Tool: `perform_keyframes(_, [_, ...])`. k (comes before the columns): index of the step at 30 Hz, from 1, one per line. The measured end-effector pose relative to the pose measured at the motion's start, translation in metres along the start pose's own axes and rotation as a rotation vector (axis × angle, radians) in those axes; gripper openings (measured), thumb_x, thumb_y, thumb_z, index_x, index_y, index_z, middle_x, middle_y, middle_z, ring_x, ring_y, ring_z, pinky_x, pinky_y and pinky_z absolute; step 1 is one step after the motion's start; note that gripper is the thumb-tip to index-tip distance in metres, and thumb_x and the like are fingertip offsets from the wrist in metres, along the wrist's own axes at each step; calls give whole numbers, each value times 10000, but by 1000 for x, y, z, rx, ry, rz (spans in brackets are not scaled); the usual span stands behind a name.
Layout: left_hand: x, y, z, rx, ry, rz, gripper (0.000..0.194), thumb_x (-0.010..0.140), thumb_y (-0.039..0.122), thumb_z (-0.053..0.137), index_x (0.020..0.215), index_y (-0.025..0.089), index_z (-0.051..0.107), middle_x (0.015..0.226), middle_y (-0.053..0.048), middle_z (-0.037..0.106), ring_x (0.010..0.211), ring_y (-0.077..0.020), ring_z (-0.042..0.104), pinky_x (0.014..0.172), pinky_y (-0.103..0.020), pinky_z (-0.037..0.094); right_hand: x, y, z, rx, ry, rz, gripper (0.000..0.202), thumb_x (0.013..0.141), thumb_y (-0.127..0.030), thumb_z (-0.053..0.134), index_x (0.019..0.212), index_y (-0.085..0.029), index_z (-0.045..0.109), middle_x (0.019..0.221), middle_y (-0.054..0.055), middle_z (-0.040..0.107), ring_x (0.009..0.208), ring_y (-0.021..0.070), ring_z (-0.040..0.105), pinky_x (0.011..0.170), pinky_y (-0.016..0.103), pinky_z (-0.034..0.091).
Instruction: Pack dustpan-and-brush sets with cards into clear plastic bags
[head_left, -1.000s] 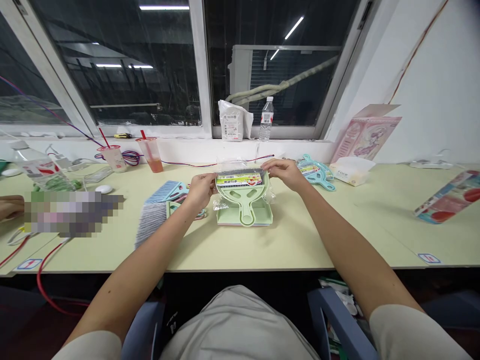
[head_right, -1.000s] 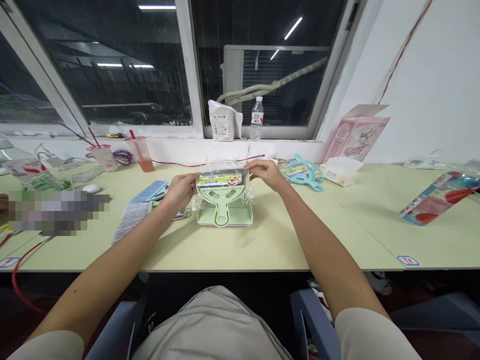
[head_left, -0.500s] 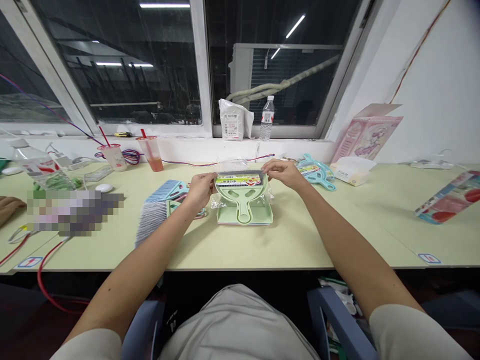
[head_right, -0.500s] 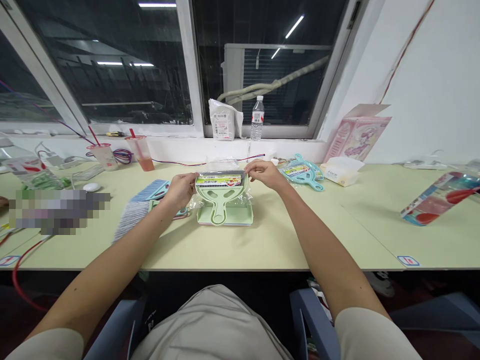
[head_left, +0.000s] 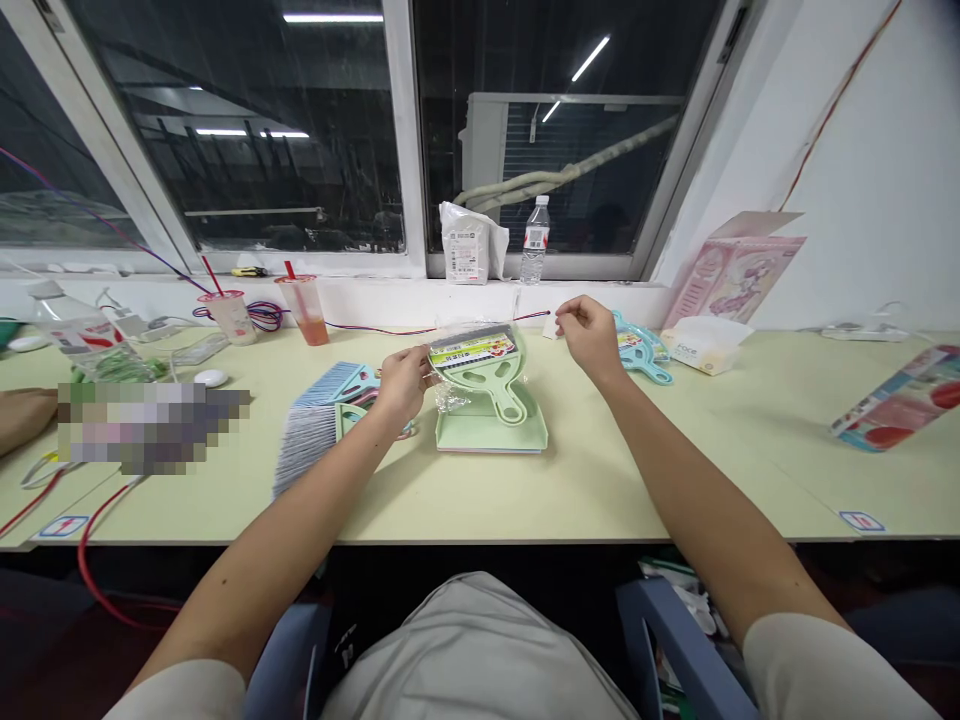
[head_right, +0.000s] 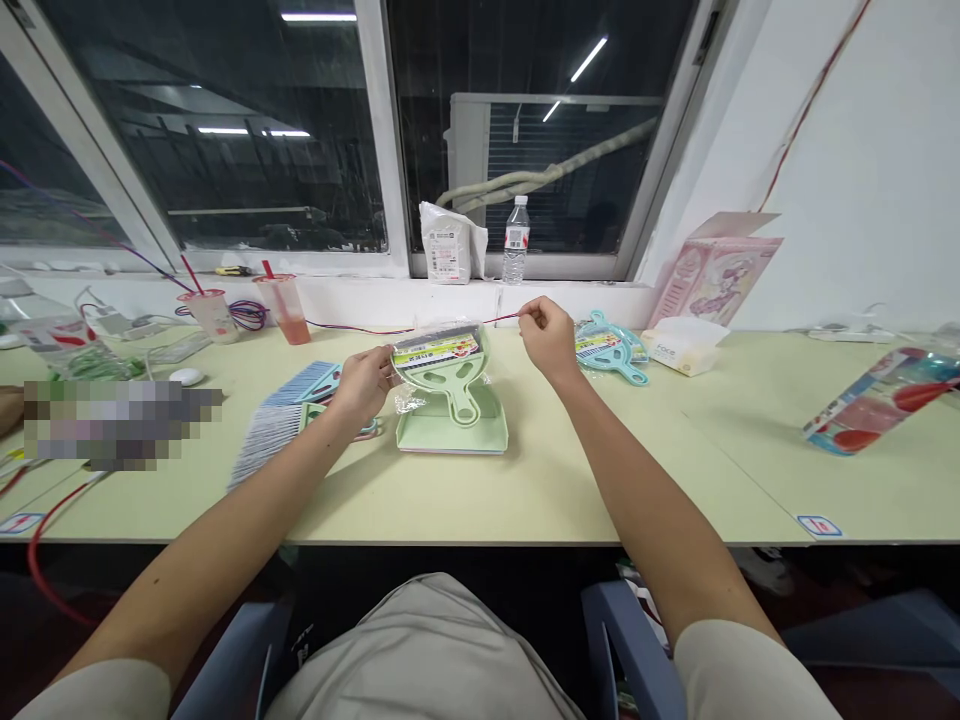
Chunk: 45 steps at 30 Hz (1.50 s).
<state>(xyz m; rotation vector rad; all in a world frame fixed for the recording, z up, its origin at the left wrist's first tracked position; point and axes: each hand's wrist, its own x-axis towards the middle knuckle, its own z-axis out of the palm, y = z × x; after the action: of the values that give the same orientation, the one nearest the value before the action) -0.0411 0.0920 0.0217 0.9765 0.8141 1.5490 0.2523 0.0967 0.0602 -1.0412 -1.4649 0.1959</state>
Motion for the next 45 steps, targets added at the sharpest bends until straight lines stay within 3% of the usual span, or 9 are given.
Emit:
perform_keyframes(3, [-6,1,4,-60,16,27,156,814,253,723,848,137,624,850,-89,697,734,-166,682,624,-288,552,-20,-34,1,-211,-225,21,341,884,-492,616,700,-205,612,641,30,614,668,198,594,626,328,443])
perform_keyframes(6, [-10,1,7,-111,-5,49,164,827,251,725,871,147,606,934,-98,714,785,-162,693,661,-291,568,-42,-47,10,-360,-469,12,465,821,-661,690,668,-230,607,657,52,621,734,230,607,650,334,415])
perform_keyframes(13, [-12,0,8,-121,-148,57,363,780,378,839,904,186,558,995,-59,707,959,-168,698,884,-357,583,-43,-29,20,-511,-563,46,466,856,-632,669,625,-243,556,657,80,585,712,243,577,632,339,367])
perform_keyframes(19, [-11,-6,9,-39,-236,160,446,686,381,901,862,176,546,789,27,609,803,-137,664,901,-416,590,-36,-32,4,-575,-629,64,427,906,-528,603,620,-212,566,606,37,578,599,178,503,576,317,297])
perform_keyframes(24, [-9,-14,5,245,-266,159,474,710,295,863,1024,180,527,842,-21,672,793,-181,680,811,-392,573,-7,13,-23,-657,-573,27,242,895,-378,593,808,-185,710,738,54,676,716,209,581,639,302,359])
perform_keyframes(28, [-5,-17,-1,509,-140,335,219,841,294,701,979,189,566,857,-35,660,812,-176,655,778,-321,512,18,67,-62,-812,-612,52,217,905,-291,560,897,-172,741,944,107,736,879,250,634,718,301,407])
perform_keyframes(32, [-8,-13,-2,654,-109,487,96,868,251,624,950,205,603,892,-35,665,839,-175,630,789,-296,468,19,118,-88,-938,-688,176,236,914,-234,565,1035,-159,754,1077,145,743,1007,280,655,834,317,443])
perform_keyframes(37, [-14,-9,0,667,-117,501,90,841,182,601,926,212,608,885,-33,677,866,-189,640,824,-299,462,7,156,-86,-924,-769,200,285,895,-169,593,1137,-151,743,1172,177,721,1089,296,646,912,342,449])
perform_keyframes(45, [-15,-7,0,745,-142,532,104,836,156,579,909,218,618,871,-33,680,833,-195,627,813,-312,450,5,157,-74,-1004,-801,139,284,814,-82,580,1049,-156,721,1140,160,716,1026,260,656,863,302,455])
